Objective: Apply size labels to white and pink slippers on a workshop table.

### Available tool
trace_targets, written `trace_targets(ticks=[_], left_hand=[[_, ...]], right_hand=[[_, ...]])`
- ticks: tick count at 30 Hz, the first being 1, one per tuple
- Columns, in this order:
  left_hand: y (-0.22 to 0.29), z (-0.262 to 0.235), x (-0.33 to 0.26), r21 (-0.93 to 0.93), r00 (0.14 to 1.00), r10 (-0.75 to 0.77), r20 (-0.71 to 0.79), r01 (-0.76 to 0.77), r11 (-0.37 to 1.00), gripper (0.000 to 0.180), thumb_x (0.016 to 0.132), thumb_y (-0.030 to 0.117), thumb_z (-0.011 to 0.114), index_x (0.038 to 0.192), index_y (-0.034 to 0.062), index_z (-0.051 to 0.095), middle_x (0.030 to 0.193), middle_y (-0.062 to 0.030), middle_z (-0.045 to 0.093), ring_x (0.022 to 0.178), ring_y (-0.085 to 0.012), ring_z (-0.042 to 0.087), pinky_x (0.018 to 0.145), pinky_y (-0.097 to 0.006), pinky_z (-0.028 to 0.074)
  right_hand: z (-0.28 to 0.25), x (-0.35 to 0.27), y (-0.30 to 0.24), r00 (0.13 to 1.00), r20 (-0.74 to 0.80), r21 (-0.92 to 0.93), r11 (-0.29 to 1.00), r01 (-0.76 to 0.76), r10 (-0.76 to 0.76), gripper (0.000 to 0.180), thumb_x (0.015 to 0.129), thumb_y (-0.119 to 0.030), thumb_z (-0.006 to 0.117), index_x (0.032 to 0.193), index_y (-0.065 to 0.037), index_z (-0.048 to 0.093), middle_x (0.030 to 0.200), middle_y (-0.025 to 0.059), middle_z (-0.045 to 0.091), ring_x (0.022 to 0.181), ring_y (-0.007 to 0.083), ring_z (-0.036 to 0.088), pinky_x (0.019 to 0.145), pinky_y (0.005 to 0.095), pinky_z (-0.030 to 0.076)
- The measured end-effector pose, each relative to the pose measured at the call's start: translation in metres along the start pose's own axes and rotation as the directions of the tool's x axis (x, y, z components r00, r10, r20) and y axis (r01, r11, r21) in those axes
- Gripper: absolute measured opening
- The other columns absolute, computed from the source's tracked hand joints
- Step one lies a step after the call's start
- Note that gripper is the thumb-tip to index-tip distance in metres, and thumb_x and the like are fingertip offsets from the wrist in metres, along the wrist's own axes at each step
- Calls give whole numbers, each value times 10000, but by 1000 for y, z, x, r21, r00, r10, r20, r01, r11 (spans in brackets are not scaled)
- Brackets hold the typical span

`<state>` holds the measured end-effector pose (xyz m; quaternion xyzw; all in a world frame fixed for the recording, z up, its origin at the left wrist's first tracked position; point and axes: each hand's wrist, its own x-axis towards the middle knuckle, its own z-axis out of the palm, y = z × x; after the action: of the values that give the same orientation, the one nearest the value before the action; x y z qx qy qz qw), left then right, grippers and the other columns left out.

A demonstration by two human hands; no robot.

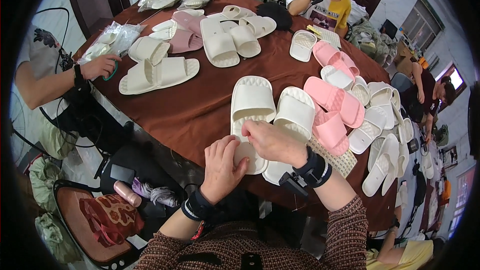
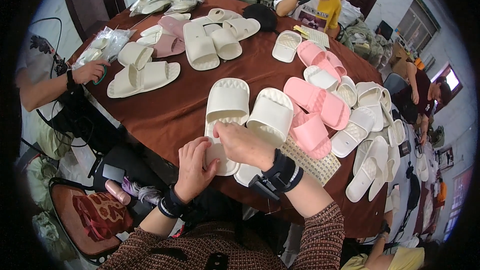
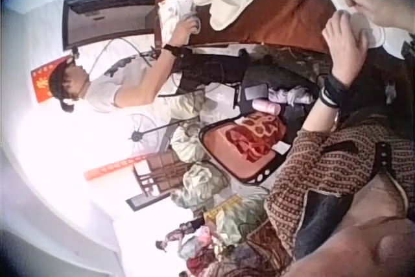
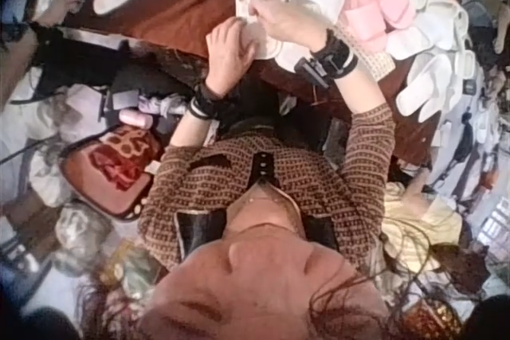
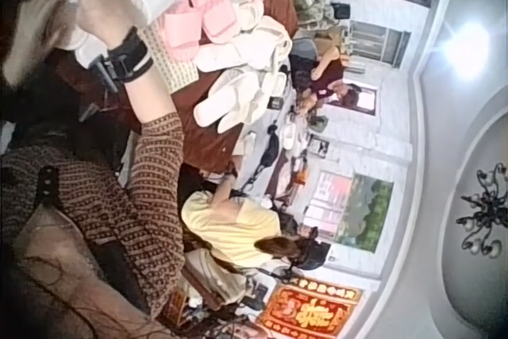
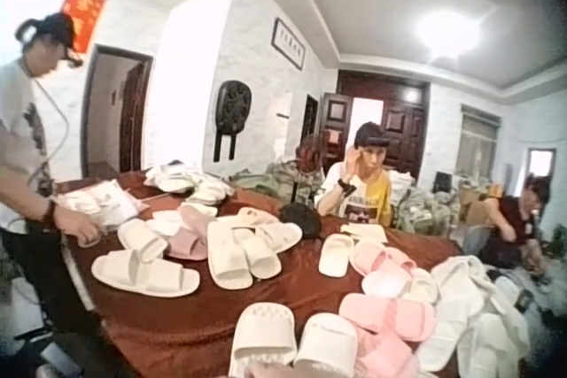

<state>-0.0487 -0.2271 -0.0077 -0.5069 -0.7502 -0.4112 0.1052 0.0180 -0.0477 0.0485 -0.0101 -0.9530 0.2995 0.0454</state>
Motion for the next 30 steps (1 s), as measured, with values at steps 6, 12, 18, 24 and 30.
trace_targets(ticks=[6, 12, 18, 24, 30], left_hand=[[2, 1, 1, 18, 1000, 20, 6, -20, 1000, 483, 714, 130, 757, 1146, 53, 555, 1226, -138, 554, 1083, -327, 535, 908, -442, 393], [3, 2, 0, 52, 999, 18, 26, -19, 998, 405, 716, 136, 753, 1091, 98, 605, 1221, -134, 549, 1084, -322, 533, 897, -440, 393], [6, -1, 4, 70, 998, 25, 64, -30, 997, 371, 729, 151, 744, 1085, 134, 644, 1202, -131, 547, 1084, -328, 526, 890, -439, 397], [8, -4, 6, 131, 992, 47, 120, -63, 989, 388, 752, 165, 718, 1135, 158, 656, 1190, -154, 532, 1070, -345, 515, 880, -446, 404], [12, -4, 12, 198, 981, 88, 174, -122, 973, 395, 770, 178, 692, 1163, 165, 653, 1176, -168, 521, 1045, -351, 512, 864, -453, 413]], right_hand=[[5, -5, 10, 992, -65, -45, 994, 103, -106, 156, 875, 12, 542, 1014, -26, 481, 935, 180, 590, 898, 392, 594, 758, 445, 472], [7, -2, 14, 999, -20, 27, 999, 26, -25, 178, 850, -3, 561, 1013, -13, 489, 991, 190, 576, 962, 400, 583, 823, 459, 470], [13, -2, 23, 990, -139, 137, 991, -3, 22, 131, 860, -19, 579, 979, -13, 523, 880, 182, 630, 826, 362, 630, 720, 424, 500], [10, -5, 11, 977, -210, 78, 997, -20, 36, 127, 881, -64, 569, 987, -3, 538, 890, 192, 657, 850, 367, 652, 716, 428, 505], [1, -13, 16, 954, -271, 221, 973, -63, 124, 181, 904, -89, 557, 1070, -15, 558, 935, 232, 667, 896, 377, 663, 778, 427, 508]])
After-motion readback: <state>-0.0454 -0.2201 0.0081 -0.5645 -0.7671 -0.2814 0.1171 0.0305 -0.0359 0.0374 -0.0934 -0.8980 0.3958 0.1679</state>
